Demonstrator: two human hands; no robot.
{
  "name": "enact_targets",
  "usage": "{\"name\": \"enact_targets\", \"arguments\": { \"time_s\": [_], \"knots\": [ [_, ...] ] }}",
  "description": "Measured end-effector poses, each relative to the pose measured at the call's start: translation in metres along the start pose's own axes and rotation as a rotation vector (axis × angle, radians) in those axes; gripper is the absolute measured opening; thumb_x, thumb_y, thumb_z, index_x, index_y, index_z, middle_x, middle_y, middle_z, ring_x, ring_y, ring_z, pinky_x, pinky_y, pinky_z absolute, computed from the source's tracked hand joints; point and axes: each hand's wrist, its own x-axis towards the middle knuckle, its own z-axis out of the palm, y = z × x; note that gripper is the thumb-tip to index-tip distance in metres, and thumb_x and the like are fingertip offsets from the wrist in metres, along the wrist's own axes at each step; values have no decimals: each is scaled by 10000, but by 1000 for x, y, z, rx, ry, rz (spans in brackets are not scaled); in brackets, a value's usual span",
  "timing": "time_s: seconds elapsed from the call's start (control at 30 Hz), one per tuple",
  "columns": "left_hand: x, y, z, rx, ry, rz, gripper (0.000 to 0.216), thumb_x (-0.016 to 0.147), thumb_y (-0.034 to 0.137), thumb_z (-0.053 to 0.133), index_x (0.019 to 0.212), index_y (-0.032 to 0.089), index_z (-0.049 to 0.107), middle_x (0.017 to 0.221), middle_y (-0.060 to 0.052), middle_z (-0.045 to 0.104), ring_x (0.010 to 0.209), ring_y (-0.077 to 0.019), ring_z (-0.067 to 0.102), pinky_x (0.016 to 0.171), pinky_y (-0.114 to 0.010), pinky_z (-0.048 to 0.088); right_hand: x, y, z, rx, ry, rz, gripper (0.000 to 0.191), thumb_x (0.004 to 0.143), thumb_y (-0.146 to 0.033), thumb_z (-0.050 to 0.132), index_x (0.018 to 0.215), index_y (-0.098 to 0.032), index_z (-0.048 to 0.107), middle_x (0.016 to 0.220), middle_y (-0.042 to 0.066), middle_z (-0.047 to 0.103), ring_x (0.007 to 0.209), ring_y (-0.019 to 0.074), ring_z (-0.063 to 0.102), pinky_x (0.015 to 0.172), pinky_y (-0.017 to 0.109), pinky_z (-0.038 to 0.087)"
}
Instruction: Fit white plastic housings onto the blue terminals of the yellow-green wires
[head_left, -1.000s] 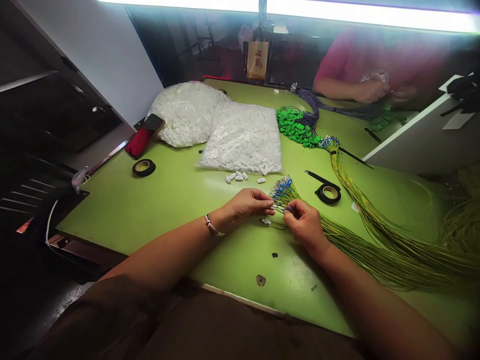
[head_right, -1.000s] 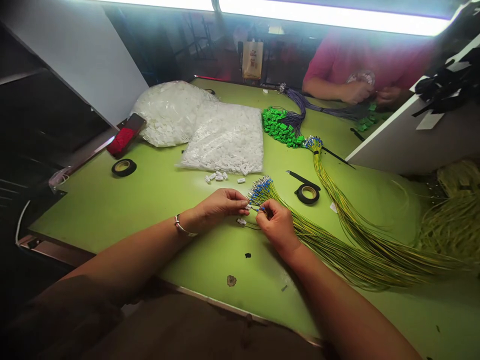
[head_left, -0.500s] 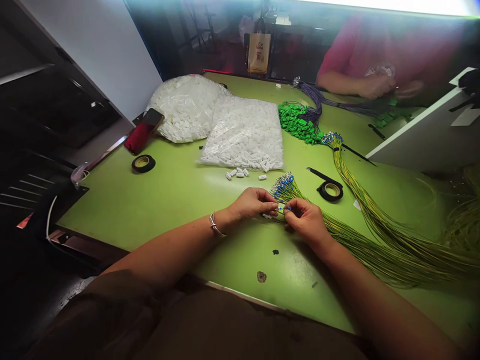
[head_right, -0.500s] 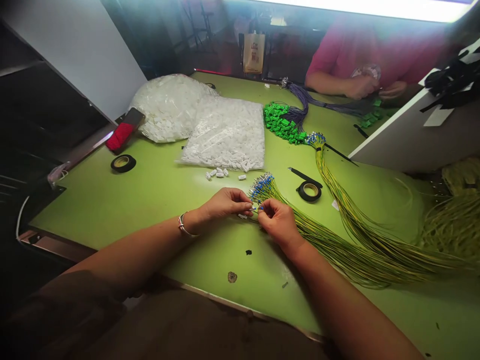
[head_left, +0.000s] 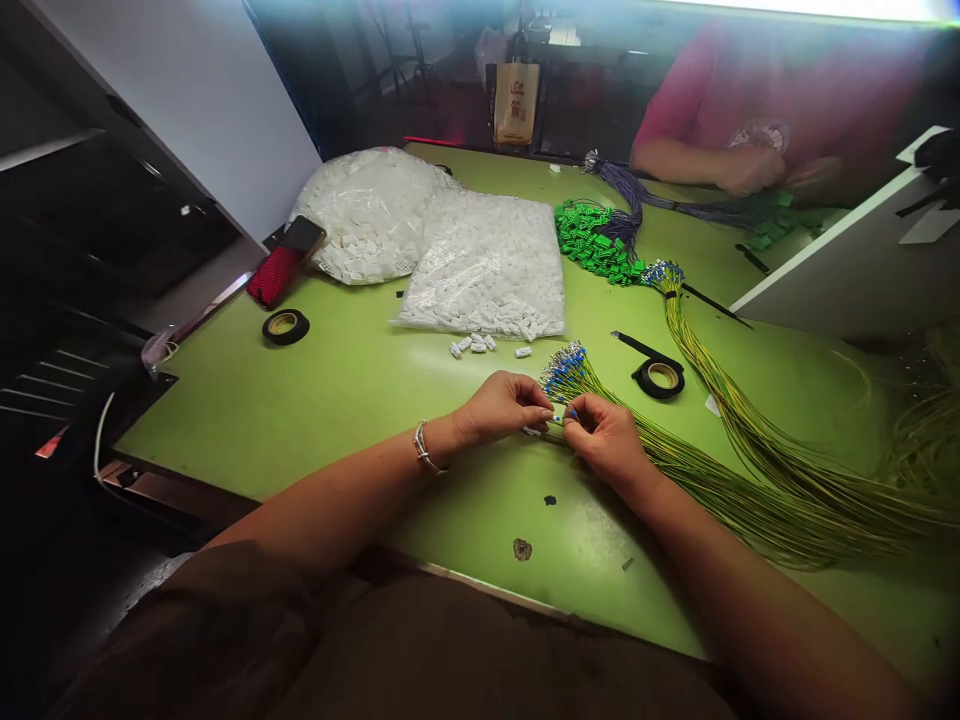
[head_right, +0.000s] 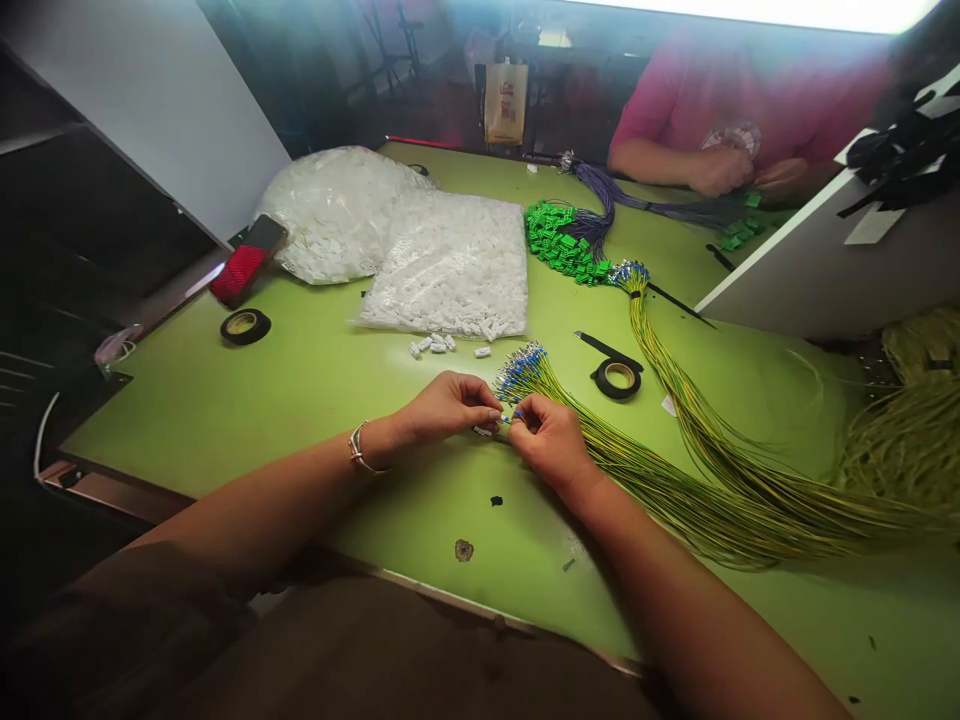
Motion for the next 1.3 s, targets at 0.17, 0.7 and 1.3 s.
{"name": "enact_targets", "arguments": {
  "time_s": [0.17,0.7,1.3],
  "knots": [
    [-1,1,0,10,-13,2,71,649,82,694,676,67,631,542,-21,635,493,-81,585,531,-196,477,0,0,0,-28,16,-36,34,656,-195,518,625,-179,515,513,-52,439,461,74,347,457,206,304],
    [-11,10,-12,393,-218,15,105,669,183,669,738,106,686,610,-29,672,562,-111,599,557,-204,446,9,5,-2,104,-54,33,135,730,-306,559,706,-175,578,622,-7,569,564,120,488,552,242,408],
    [45,3,-37,1052,397,569,202,808,168,562,956,150,698,927,-98,639,910,-192,554,860,-320,419,0,-8,15,-680,-113,-160,128,879,-240,459,866,-172,567,869,66,590,756,181,546,631,284,346]
  ]
}}
